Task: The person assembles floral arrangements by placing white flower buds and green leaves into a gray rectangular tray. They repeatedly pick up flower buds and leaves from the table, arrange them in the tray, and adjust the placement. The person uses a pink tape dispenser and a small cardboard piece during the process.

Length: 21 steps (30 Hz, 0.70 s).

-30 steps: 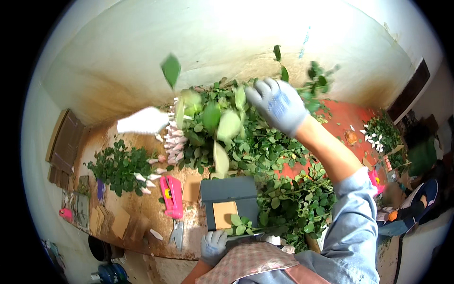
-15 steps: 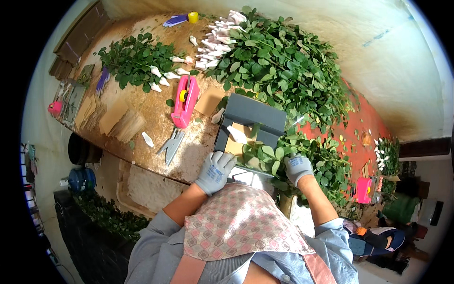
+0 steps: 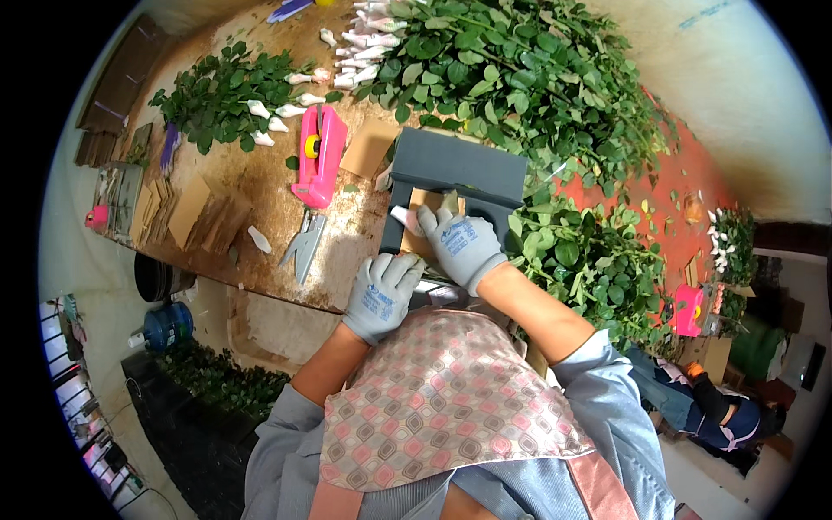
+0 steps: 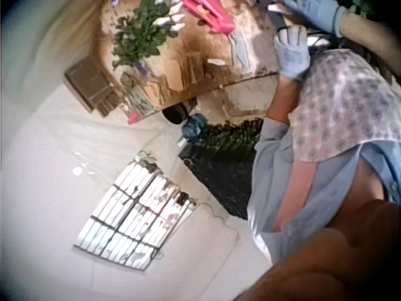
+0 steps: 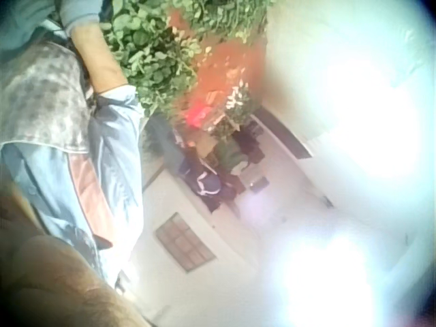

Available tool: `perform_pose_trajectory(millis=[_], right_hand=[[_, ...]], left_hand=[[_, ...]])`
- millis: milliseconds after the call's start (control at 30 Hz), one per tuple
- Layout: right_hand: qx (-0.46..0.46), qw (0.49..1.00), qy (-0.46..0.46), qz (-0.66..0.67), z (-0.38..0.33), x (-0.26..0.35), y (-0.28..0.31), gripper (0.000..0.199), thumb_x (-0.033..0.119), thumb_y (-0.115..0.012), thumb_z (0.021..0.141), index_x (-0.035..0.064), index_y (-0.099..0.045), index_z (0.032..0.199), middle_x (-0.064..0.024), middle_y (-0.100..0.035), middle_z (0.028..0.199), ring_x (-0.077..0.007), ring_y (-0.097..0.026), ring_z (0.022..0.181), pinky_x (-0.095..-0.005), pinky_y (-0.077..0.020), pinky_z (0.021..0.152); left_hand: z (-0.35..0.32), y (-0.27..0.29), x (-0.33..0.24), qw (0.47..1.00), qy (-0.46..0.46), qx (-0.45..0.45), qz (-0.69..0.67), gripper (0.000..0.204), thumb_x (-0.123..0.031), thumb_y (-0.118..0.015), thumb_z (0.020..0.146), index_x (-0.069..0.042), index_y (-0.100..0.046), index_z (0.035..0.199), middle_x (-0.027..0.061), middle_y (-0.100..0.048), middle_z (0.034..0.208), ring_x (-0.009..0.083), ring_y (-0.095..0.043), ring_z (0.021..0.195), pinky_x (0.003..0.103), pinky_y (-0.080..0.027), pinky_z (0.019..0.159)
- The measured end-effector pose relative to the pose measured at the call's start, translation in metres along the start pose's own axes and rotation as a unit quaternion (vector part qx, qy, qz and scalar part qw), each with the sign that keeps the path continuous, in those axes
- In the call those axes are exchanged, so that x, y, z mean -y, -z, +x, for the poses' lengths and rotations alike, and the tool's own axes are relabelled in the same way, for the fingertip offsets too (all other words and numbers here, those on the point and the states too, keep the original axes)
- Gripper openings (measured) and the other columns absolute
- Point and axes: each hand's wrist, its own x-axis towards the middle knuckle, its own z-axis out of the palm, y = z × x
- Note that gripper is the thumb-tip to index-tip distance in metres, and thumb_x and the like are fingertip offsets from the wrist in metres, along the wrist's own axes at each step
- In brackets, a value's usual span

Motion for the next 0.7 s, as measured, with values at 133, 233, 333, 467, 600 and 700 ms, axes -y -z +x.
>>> perform_pose_trajectory(millis=[133,233,333,467,600,700], right_hand=[[-0.005,0.996,0.081,0.025,-0.008,-0.007,-0.007,0.034,0.02,-0.055,0.096,0.0133,-0.055,0.129,-0.0141,-0.067,0.102,-0.0305,-0.072,0.083,-0.0442,-0.0561,0.063],[-0.018,0.997,0.068,0.038,-0.01,-0.013,-0.011,0.028,0.016,-0.057,0.094,0.0107,-0.056,0.121,-0.014,-0.067,0.101,-0.031,-0.072,0.085,-0.0431,-0.0568,0.063],[0.004,0.999,0.038,0.02,-0.009,-0.007,-0.005,0.02,0.014,-0.057,0.093,0.008,-0.056,0.112,-0.0142,-0.067,0.1,-0.031,-0.072,0.086,-0.0426,-0.0578,0.063],[0.045,0.997,0.034,0.049,-0.003,-0.009,0.005,0.022,0.012,-0.057,0.092,0.0068,-0.056,0.113,-0.0152,-0.068,0.1,-0.0312,-0.072,0.088,-0.0437,-0.0588,0.066],[0.052,0.995,0.026,0.084,0.001,-0.013,0.004,0.023,0.012,-0.057,0.093,0.0051,-0.055,0.115,-0.0172,-0.069,0.103,-0.033,-0.072,0.091,-0.0441,-0.0589,0.068],[0.04,0.996,0.033,0.079,0.005,-0.009,-0.004,0.022,0.012,-0.057,0.094,0.0048,-0.055,0.114,-0.0173,-0.069,0.102,-0.0328,-0.072,0.091,-0.0442,-0.0587,0.067]], left_hand=[[0.003,0.012,0.001,0.996,0.025,0.028,-0.078,0.03,-0.015,-0.063,0.083,-0.009,-0.069,0.113,0.0044,-0.063,0.115,0.0257,-0.056,0.098,0.042,-0.044,0.086],[0.021,0.04,0.012,0.994,0.036,0.012,-0.105,0.029,-0.01,-0.065,0.087,-0.005,-0.07,0.115,0.0096,-0.065,0.115,0.0305,-0.059,0.097,0.043,-0.047,0.088],[0.052,0.059,0.03,0.998,0.028,0.057,-0.026,0.03,-0.01,-0.067,0.085,-0.005,-0.069,0.115,0.0086,-0.065,0.111,0.0293,-0.059,0.098,0.044,-0.047,0.089],[0.069,0.053,0.058,0.98,-0.032,0.185,0.066,0.025,-0.01,-0.069,0.079,-0.01,-0.068,0.104,0.0062,-0.061,0.098,0.0265,-0.058,0.096,0.042,-0.045,0.085],[0.078,0.062,0.072,0.968,-0.098,0.213,0.084,0.012,-0.015,-0.068,0.076,-0.015,-0.065,0.088,0.0025,-0.058,0.088,0.0232,-0.058,0.091,0.038,-0.044,0.079],[0.073,0.063,0.081,0.969,-0.066,0.215,0.106,0.007,-0.016,-0.068,0.079,-0.014,-0.067,0.086,0.0029,-0.062,0.087,0.0241,-0.06,0.092,0.04,-0.046,0.078]])
